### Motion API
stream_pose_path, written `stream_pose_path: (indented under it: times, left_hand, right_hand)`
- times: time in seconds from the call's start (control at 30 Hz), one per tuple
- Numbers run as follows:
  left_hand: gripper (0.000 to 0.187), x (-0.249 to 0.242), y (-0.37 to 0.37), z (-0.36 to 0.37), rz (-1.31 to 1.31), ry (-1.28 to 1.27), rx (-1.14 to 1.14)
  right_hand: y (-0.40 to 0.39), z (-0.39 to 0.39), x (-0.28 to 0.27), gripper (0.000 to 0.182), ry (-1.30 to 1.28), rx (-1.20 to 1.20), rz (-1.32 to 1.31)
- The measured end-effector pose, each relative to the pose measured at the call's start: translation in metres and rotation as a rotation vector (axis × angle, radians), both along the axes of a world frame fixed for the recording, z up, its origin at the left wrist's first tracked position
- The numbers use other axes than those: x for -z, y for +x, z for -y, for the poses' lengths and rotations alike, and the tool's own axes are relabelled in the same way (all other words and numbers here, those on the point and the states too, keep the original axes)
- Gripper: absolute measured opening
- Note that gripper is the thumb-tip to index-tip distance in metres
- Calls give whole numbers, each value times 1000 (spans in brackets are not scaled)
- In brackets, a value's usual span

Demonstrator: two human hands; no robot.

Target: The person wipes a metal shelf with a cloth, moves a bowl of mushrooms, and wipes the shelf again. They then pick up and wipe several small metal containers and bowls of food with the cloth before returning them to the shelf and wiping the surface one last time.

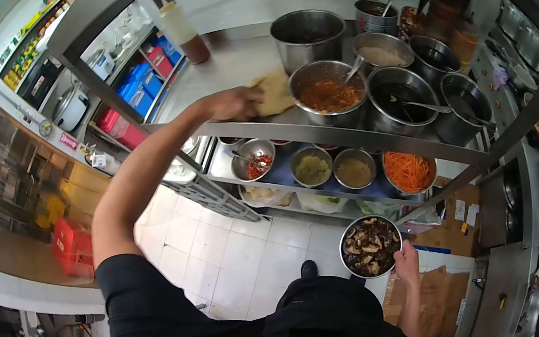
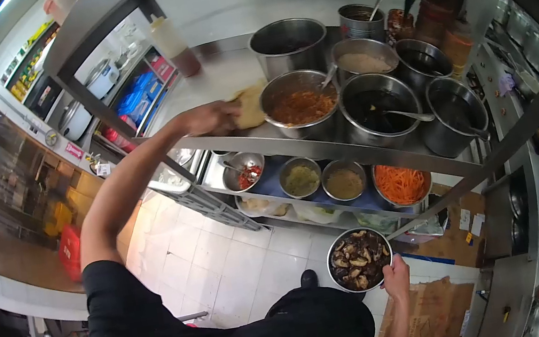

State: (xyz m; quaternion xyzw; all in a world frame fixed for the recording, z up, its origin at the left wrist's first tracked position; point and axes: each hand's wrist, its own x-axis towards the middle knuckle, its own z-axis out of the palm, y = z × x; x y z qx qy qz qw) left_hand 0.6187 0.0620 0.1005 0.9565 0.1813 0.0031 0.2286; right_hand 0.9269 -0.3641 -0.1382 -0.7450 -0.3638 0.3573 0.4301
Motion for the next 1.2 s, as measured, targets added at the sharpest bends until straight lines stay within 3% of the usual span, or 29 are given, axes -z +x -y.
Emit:
stream_pose_path:
  times: [0.03,0.07,0.13,0.23,0.3,0.33,0.37,0.4,0.43,0.47,0.5,0.53,0.57,0.6,0.63,0.7,0.77,0.83,0.9,0.97,1.1,1.2]
  left_hand:
    - [30,7,9,-15,4,286,368]
    - [30,9,18,-10,6,283,359]
    - [32,1,31,-1,-47,-231,-84]
    - [32,-20,-7,21,-121,-240,-150]
    - [29,-31,-42,8,-54,177,212]
    - [28,-30,-60,0,-173,230,-102]
    - [30,-69,-55,28,-414,179,-229]
    - [30,-76,-75,31,-299,168,-392]
    - [26,-57,-118,16,46,665,-116]
    - [24,-81,-131,44,101,192,-605]
    - [26,-84,-160,60,261,372,-603]
    - [28,-76,-197,64,425,217,-724]
    - [29,-76,-201,99,575,232,-900]
    - [30,-45,-219,99,935,63,-916]
    - [31,-6,-239,92,1032,109,-1091]
    - [33,57,-204,79,1562,23,-1058]
    - [34,86,-121,82,1563,91,-993]
    - [38,97,-25,88,1393,643,-1208]
    - [48,95,56,112,1845,168,-1186]
    - [56,85,118,152,1728,117,-1265]
    - [63,84,222,218,1582,199,-1162]
    - [64,96,265,256,1481,278,-915]
  right_hand:
    - [-1,-6,1,5,-1,-10,1]
    - [0,-12,5,5,2,-40,-7]
    - [-6,-24,3,5,6,-83,-25]
    - [-21,-37,-5,4,16,-110,-82]
    - [-28,-40,11,4,46,-116,-117]
    - [-30,-41,14,5,38,-132,-167]
    - [-36,-40,18,7,27,-146,-216]
    - [-40,-39,21,7,-3,-155,-228]
    - [-42,-37,21,5,0,-156,-227]
    - [-44,-34,21,5,-23,-157,-221]
    - [-46,-32,19,4,-46,-155,-219]
    - [-47,-31,17,4,-49,-146,-225]
    - [-46,-26,14,5,-66,-146,-223]
    - [-44,-22,14,6,-85,-148,-217]
    - [-44,-19,16,6,-93,-134,-224]
    - [-39,-16,18,8,-130,-154,-233]
    - [-35,-15,13,11,-114,-174,-174]
    - [-27,-11,13,11,-105,-182,-147]
    - [-30,-6,8,6,-63,-124,-144]
    - [-21,4,7,9,-53,-65,-150]
    - [8,27,20,13,-15,-47,-171]
    - [32,38,20,12,-27,-68,-174]
